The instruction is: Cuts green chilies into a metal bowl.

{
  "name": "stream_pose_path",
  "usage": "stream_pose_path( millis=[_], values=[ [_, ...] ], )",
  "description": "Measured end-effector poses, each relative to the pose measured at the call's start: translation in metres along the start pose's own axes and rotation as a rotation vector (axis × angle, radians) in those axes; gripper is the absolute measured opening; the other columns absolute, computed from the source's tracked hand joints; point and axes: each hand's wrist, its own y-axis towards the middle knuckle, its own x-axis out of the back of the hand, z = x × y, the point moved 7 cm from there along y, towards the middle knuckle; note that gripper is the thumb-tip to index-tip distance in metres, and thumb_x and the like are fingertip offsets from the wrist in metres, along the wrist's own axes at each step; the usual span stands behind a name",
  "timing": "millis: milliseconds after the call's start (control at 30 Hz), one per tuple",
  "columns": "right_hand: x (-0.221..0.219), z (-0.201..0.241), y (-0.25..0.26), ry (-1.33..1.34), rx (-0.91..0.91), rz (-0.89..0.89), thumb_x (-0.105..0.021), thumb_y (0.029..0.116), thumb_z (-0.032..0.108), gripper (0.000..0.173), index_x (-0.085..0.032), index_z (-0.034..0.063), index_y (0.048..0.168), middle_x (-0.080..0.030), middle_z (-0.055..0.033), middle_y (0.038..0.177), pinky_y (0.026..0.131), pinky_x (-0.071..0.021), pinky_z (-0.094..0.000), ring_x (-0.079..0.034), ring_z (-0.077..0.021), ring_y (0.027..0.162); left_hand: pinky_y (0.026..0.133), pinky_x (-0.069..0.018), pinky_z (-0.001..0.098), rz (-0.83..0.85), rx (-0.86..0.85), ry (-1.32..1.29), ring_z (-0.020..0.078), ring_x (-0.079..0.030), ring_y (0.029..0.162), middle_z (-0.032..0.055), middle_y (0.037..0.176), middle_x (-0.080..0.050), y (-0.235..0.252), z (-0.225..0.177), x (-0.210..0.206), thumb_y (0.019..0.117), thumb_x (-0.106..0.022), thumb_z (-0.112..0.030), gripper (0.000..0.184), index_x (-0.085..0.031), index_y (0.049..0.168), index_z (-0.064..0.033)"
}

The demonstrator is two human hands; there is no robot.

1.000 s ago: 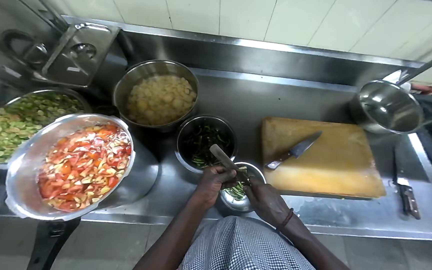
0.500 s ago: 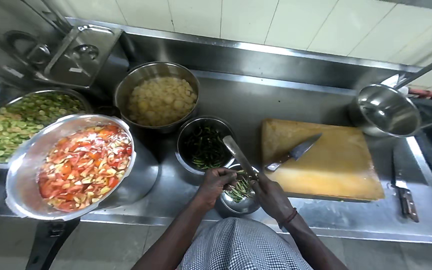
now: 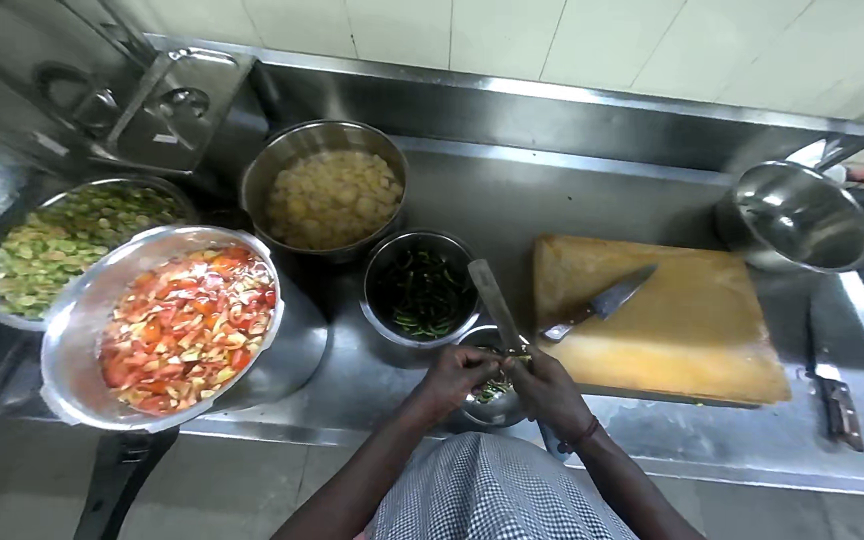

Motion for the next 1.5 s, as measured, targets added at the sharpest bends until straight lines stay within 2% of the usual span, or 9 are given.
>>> stream_pose_path(
  millis=[367,567,700,800,867,933,1033,1233,1500],
  values=[
    [-0.005,-0.009,0.008,0.199,-0.105,0.105,-0.056,0.1043,0.041,0.032,-0.063,0.0110,0.098,-0.045,-0.0027,0.058,0.039,-0.0391,-0.0267,-0.040,-0.0114,0.041,0.070,-0.0558,0.0270,-0.163,-0.250,0.298,0.0084,-0.064,0.075,0.0006,0.087,-0.069,0.004,0.000,-0.003,0.0967,-0.072,-0.020,0.014,-0.076,0.089,-0.0090],
    [-0.018,-0.022,0.002,0.440,-0.250,0.375,-0.045,0.1082,0.042,0.039,-0.052,0.0134,0.083,-0.036,0.0042,0.054,0.036,-0.0346,-0.0204,-0.034,-0.0049,0.038,0.073,-0.0601,0.0316,-0.368,-0.543,0.712,0.0109,-0.069,0.078,0.0012,0.087,-0.072,0.001,-0.004,0.001,0.0940,-0.069,-0.015,0.011,-0.078,0.089,-0.0099],
    [-0.023,-0.015,-0.006,0.421,-0.213,0.417,-0.046,0.1072,0.036,0.036,-0.052,0.0147,0.080,-0.038,0.0057,0.054,0.038,-0.0336,-0.0187,-0.035,-0.0036,0.039,0.091,-0.0559,0.0496,-0.296,-0.286,0.942,0.0302,-0.070,0.099,0.0127,0.105,-0.072,0.010,0.000,0.011,0.0978,-0.067,-0.018,0.016,-0.076,0.097,-0.0051],
    [-0.008,-0.011,0.002,0.083,-0.100,0.179,-0.060,0.1036,0.032,0.025,-0.062,0.0080,0.095,-0.049,-0.0023,0.061,0.043,-0.0420,-0.0266,-0.045,-0.0112,0.044,0.103,-0.0463,0.0549,-0.093,-0.240,1.097,0.0341,-0.057,0.125,0.0101,0.128,-0.067,0.017,0.010,-0.003,0.0973,-0.064,-0.015,0.018,-0.078,0.107,-0.0127],
    [0.002,-0.007,0.005,-0.217,-0.007,0.049,-0.071,0.0969,0.035,0.031,-0.068,0.0085,0.113,-0.061,-0.0044,0.073,0.056,-0.0507,-0.0346,-0.057,-0.0150,0.058,0.106,-0.0436,0.0554,-0.054,-0.232,1.112,0.0343,-0.052,0.132,0.0088,0.140,-0.061,0.018,0.011,-0.004,0.0973,-0.064,-0.014,0.024,-0.077,0.117,-0.0160],
    [0.008,-0.006,0.004,-0.430,0.056,-0.029,-0.076,0.0911,0.043,0.043,-0.067,0.0106,0.118,-0.067,-0.0030,0.078,0.067,-0.0553,-0.0419,-0.064,-0.0170,0.068,0.104,-0.0472,0.0537,-0.106,-0.259,1.086,0.0315,-0.056,0.127,0.0081,0.133,-0.065,0.022,0.009,0.007,0.0993,-0.064,-0.019,0.022,-0.076,0.118,-0.0136],
    [0.013,-0.001,0.000,-0.612,0.072,-0.079,-0.068,0.0922,0.056,0.052,-0.065,0.0124,0.119,-0.067,-0.0035,0.076,0.068,-0.0556,-0.0471,-0.066,-0.0209,0.068,0.104,-0.0488,0.0503,-0.254,-0.207,1.063,0.0310,-0.063,0.118,0.0113,0.121,-0.070,0.033,-0.004,0.038,0.1023,-0.059,-0.021,0.026,-0.075,0.119,-0.0096],
    [0.014,0.007,-0.004,-0.637,0.118,-0.141,-0.042,0.1073,0.049,0.044,-0.064,0.0102,0.108,-0.058,-0.0046,0.067,0.060,-0.0518,-0.0458,-0.061,-0.0230,0.062,0.103,-0.0471,0.0591,-0.210,0.044,1.283,0.0418,-0.063,0.116,0.0226,0.118,-0.069,0.075,-0.017,0.075,0.1000,-0.060,-0.015,0.023,-0.072,0.116,-0.0035],
    [0.015,0.004,-0.009,-0.631,0.101,-0.142,-0.047,0.1074,0.042,0.037,-0.065,0.0092,0.111,-0.060,-0.0055,0.070,0.064,-0.0528,-0.0461,-0.063,-0.0234,0.065,0.103,-0.0457,0.0620,-0.203,0.138,1.341,0.0443,-0.060,0.121,0.0250,0.127,-0.064,0.083,-0.004,0.080,0.0977,-0.062,-0.015,0.028,-0.069,0.120,0.0005]
  ],
)
